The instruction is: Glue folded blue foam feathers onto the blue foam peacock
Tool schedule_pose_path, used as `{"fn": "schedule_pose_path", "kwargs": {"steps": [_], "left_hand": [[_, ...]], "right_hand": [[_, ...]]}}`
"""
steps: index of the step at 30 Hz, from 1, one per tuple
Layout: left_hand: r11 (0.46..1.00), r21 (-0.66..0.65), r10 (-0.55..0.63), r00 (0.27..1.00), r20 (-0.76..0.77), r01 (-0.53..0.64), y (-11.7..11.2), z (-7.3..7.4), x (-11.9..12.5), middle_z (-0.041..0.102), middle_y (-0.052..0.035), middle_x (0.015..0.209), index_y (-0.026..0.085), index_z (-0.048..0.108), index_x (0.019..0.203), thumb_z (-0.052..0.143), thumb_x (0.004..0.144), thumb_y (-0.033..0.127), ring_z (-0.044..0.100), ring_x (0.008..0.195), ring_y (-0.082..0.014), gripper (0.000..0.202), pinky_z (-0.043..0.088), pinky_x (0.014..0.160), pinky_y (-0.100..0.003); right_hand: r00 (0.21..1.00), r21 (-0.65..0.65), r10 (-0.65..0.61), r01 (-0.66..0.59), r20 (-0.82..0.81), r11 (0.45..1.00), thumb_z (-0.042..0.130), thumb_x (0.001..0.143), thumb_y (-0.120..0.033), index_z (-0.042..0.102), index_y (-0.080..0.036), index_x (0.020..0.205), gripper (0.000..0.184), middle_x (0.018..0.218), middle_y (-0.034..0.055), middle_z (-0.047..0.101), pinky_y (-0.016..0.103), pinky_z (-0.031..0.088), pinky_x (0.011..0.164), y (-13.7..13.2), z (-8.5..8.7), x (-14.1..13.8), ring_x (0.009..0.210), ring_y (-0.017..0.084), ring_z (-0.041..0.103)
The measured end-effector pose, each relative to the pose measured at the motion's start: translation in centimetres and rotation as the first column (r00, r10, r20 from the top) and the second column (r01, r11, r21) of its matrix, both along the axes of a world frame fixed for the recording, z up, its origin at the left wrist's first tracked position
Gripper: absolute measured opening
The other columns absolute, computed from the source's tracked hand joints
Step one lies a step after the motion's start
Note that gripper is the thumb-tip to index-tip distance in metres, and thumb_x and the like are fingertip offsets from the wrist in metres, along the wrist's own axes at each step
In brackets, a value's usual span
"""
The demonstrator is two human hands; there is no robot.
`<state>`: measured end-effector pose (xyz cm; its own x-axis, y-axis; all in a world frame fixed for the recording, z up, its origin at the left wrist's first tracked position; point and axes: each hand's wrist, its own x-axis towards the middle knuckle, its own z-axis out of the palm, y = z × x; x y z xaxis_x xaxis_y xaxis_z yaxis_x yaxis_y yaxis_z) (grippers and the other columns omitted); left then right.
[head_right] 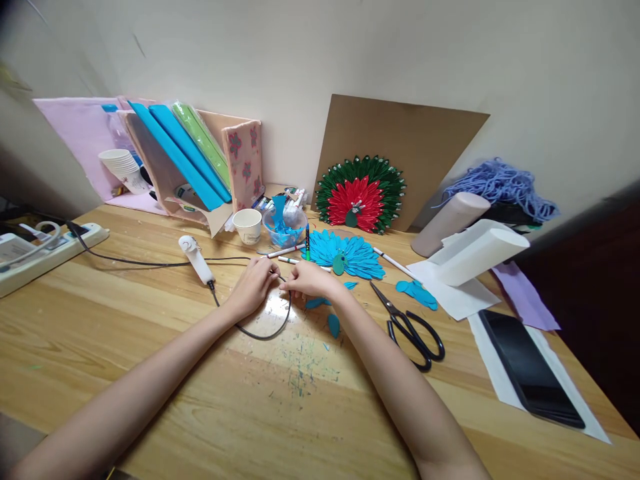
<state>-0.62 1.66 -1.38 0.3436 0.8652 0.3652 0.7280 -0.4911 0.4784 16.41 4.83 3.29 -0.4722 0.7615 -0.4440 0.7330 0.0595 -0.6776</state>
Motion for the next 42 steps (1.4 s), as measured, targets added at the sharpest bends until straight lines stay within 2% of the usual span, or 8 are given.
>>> {"fn": "schedule_pose_path", "kwargs": {"steps": [3, 9, 18, 23, 27, 35, 39, 42], "left_hand": [[1.0, 0.008, -0.012, 1.0, 0.007, 0.012, 0.0, 0.0, 0.0, 0.055, -0.0053, 0.088, 0.018, 0.05, 0.083, 0.046, 0.086, 0.013, 0.044, 0.088, -0.0208, 0.007, 0.039, 0.075, -0.032], [1.0, 0.011, -0.016, 0.998, 0.054, 0.015, 0.0, 0.1, -0.1, 0.056, -0.0048, 0.089, 0.018, 0.049, 0.082, 0.044, 0.088, 0.014, 0.045, 0.087, -0.0201, 0.009, 0.039, 0.074, -0.032], [0.998, 0.015, 0.054, 0.987, 0.151, -0.057, 0.4, 0.0, -0.2, 0.055, -0.005, 0.09, 0.019, 0.049, 0.086, 0.04, 0.09, 0.015, 0.045, 0.09, -0.02, 0.01, 0.038, 0.079, -0.033], [0.996, 0.019, 0.079, 0.979, 0.188, -0.084, 0.6, 0.0, -0.4, 0.055, -0.0048, 0.09, 0.019, 0.048, 0.086, 0.04, 0.09, 0.014, 0.045, 0.09, -0.0197, 0.01, 0.038, 0.081, -0.033], [0.996, 0.022, 0.078, 0.976, 0.202, -0.085, 0.5, 0.0, -0.4, 0.055, -0.0048, 0.09, 0.019, 0.048, 0.087, 0.04, 0.09, 0.015, 0.045, 0.09, -0.0194, 0.009, 0.037, 0.082, -0.033], [0.998, 0.007, 0.058, 0.977, 0.205, -0.061, 0.4, 0.1, -0.3, 0.055, -0.0043, 0.09, 0.019, 0.048, 0.086, 0.039, 0.09, 0.015, 0.045, 0.09, -0.019, 0.011, 0.037, 0.081, -0.033], [0.998, -0.01, 0.064, 0.972, 0.228, -0.064, 0.5, 0.1, -0.3, 0.055, -0.0042, 0.09, 0.019, 0.048, 0.086, 0.039, 0.09, 0.014, 0.045, 0.089, -0.0188, 0.01, 0.037, 0.082, -0.032], [0.998, -0.016, 0.064, 0.971, 0.23, -0.062, 0.6, 0.0, -0.4, 0.055, -0.0041, 0.09, 0.019, 0.048, 0.086, 0.04, 0.09, 0.015, 0.045, 0.09, -0.0189, 0.01, 0.037, 0.082, -0.032]], "right_hand": [[0.999, -0.094, -0.028, 0.024, -0.042, 0.995, 0.068, 0.07, -0.045, 0.058, -0.014, 0.058, 0.034, 0.055, 0.0031, 0.061, 0.02, 0.038, 0.043, -0.1, 0.5, 0.1, 0.049, 0.011, 0.055], [0.985, -0.128, -0.152, 0.14, -0.087, 0.982, 0.074, 0.064, -0.042, 0.058, -0.012, 0.053, 0.036, 0.053, 0.0042, 0.059, 0.021, 0.037, 0.042, -0.2, 1.2, 0.0, 0.046, 0.009, 0.051], [0.908, -0.227, -0.19, 0.109, -0.373, 0.968, 0.076, 0.061, -0.037, 0.064, -0.014, 0.06, 0.026, 0.057, -0.0001, 0.06, 0.023, 0.043, 0.055, 0.9, -0.4, 1.1, 0.053, 0.008, 0.051], [0.818, -0.396, -0.286, 0.079, -0.499, 0.915, 0.078, 0.057, -0.032, 0.065, -0.015, 0.064, 0.022, 0.064, -0.0027, 0.061, 0.022, 0.046, 0.068, 1.4, -1.3, 1.2, 0.062, 0.008, 0.056], [0.778, -0.496, -0.338, 0.039, -0.53, 0.868, 0.079, 0.056, -0.027, 0.064, -0.014, 0.065, 0.022, 0.065, -0.0039, 0.059, 0.018, 0.045, 0.066, 1.4, -1.6, 1.0, 0.061, 0.005, 0.054], [0.792, -0.551, -0.335, -0.002, -0.511, 0.835, 0.079, 0.056, -0.02, 0.063, -0.014, 0.066, 0.019, 0.066, -0.0034, 0.058, 0.015, 0.044, 0.06, 1.0, -1.0, 0.8, 0.059, 0.005, 0.052], [0.785, -0.548, -0.366, 0.04, -0.5, 0.836, 0.077, 0.058, -0.018, 0.063, -0.015, 0.068, 0.017, 0.067, -0.0035, 0.058, 0.016, 0.045, 0.059, 0.9, -0.7, 0.6, 0.059, 0.004, 0.052], [0.82, -0.529, -0.365, 0.091, -0.44, 0.844, 0.073, 0.064, -0.02, 0.06, -0.015, 0.067, 0.014, 0.062, -0.0037, 0.057, 0.017, 0.043, 0.055, 0.8, -0.6, 0.6, 0.055, 0.005, 0.051]]}}
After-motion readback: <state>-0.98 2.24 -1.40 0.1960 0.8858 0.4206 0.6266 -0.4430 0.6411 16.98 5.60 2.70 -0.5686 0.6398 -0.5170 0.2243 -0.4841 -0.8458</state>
